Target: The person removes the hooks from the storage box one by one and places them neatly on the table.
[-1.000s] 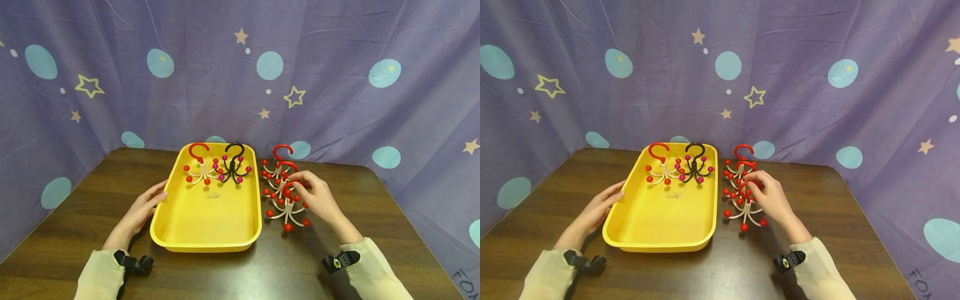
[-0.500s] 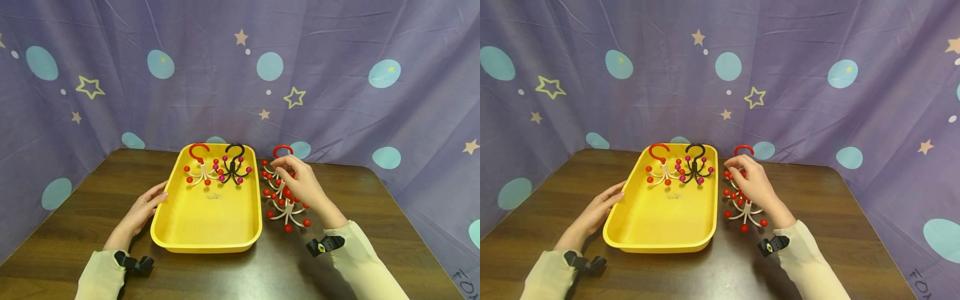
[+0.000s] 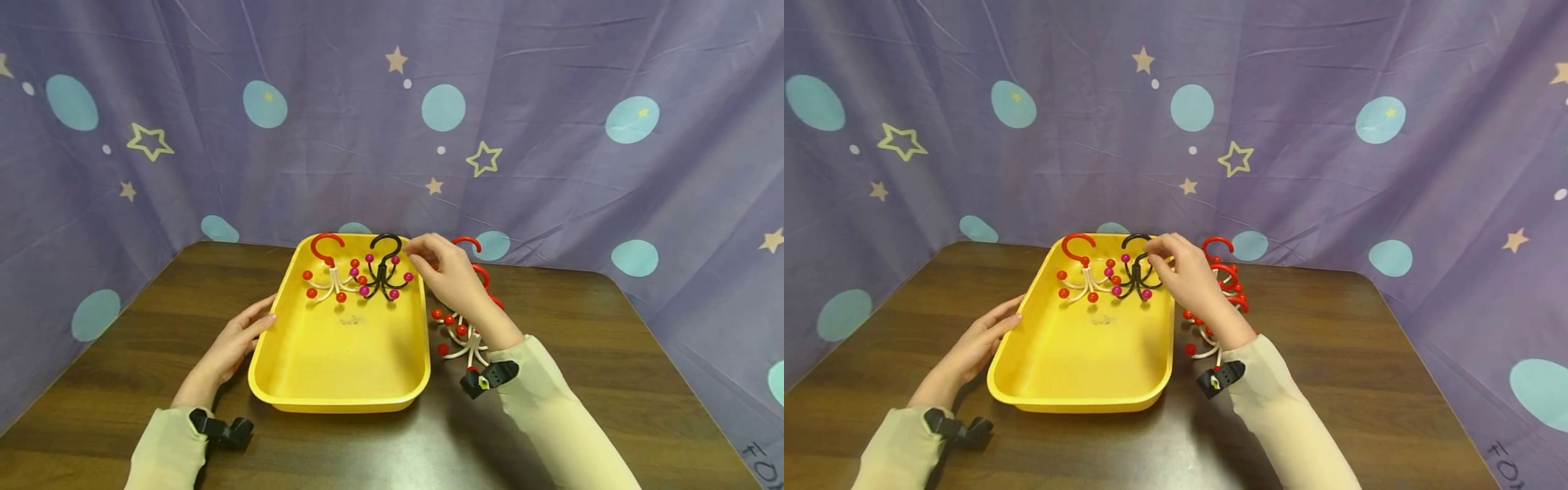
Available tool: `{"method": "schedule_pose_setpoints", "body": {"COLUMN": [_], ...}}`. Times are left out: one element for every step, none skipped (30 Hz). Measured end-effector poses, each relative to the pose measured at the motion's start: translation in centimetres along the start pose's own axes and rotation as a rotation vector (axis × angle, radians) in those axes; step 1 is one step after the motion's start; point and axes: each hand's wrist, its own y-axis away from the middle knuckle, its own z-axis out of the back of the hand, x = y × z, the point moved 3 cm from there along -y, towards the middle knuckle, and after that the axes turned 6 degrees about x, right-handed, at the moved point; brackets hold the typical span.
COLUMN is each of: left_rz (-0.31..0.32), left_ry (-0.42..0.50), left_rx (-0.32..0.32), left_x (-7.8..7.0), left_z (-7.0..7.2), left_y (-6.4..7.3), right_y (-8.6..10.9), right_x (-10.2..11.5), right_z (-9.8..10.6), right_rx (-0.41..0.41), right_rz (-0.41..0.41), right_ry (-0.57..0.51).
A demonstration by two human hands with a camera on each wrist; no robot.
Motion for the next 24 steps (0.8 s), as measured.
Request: {"method": "schedule_pose_setpoints", "body": {"left_rz": [-0.001,-0.002,-0.002,-0.002,-0.001,0.001,0.002,0.003,0.003,0.004,0.005,0.007,0.010,0.013,0.015,0.017,0.017,0.016,0.015,0.014,0.012,0.011,0.011,0.013], "left_ry": [0.000,0.001,0.001,0.002,0.001,0.000,0.000,-0.001,-0.002,-0.003,-0.003,-0.002,-0.002,-0.003,-0.002,-0.003,-0.002,-0.002,-0.003,-0.002,-0.003,-0.004,-0.003,-0.004], "left_rx": [0.001,0.002,0.002,0.001,0.000,-0.001,-0.001,-0.002,-0.002,-0.002,-0.002,-0.003,-0.003,-0.002,-0.001,-0.001,-0.002,-0.004,-0.005,-0.007,-0.008,-0.010,-0.011,-0.012], "left_x": [0.0,0.0,0.0,0.0,0.0,0.0,0.0,0.0,0.0,0.0,0.0,0.0,0.1,0.1,0.1,0.1,0.1,0.1,0.1,0.1,0.1,0.1,0.1,0.1], "left_z": [0.0,0.0,0.0,-0.1,-0.1,-0.1,-0.1,-0.1,-0.1,-0.1,-0.1,-0.1,-0.1,-0.1,-0.1,-0.1,-0.1,-0.1,0.0,0.0,0.0,0.0,0.0,0.0], "left_y": [0.0,0.0,0.0,0.0,0.0,0.0,0.0,0.0,0.0,0.0,0.0,-0.1,-0.1,-0.1,-0.1,-0.1,-0.1,-0.1,-0.1,-0.1,-0.1,-0.1,-0.1,-0.1], "right_y": [-0.3,-0.6,-1.0,-1.3,-1.6,-1.9,-2.2,-2.5,-2.8,-3.1,-3.3,-3.5,-3.7,-4.0,-4.2,-4.4,-4.7,-4.9,-5.1,-5.4,-5.6,-5.8,-6.0,-6.1], "right_x": [0.0,0.0,0.0,0.0,0.0,-0.1,-0.1,-0.2,-0.2,-0.3,-0.3,-0.4,-0.5,-0.6,-0.7,-0.8,-1.0,-1.1,-1.3,-1.4,-1.6,-1.7,-1.8,-1.9], "right_z": [-0.2,-0.3,-0.5,-0.6,-0.8,-0.9,-1.1,-1.2,-1.4,-1.5,-1.7,-1.8,-1.9,-2.1,-2.2,-2.4,-2.6,-2.8,-3.0,-3.2,-3.3,-3.5,-3.6,-3.8], "right_rx": [0.004,0.007,0.008,0.007,0.008,0.008,0.007,0.006,0.004,0.007,0.011,0.015,0.017,0.022,0.024,0.027,0.030,0.034,0.040,0.046,0.051,0.057,0.064,0.071], "right_rz": [-0.008,-0.014,-0.022,-0.029,-0.037,-0.045,-0.050,-0.055,-0.058,-0.063,-0.070,-0.076,-0.082,-0.091,-0.098,-0.109,-0.119,-0.128,-0.140,-0.152,-0.161,-0.174,-0.186,-0.198], "right_ry": [0.003,0.009,0.015,0.020,0.025,0.030,0.040,0.051,0.059,0.062,0.064,0.064,0.062,0.058,0.056,0.056,0.061,0.065,0.067,0.072,0.074,0.075,0.075,0.075]}}
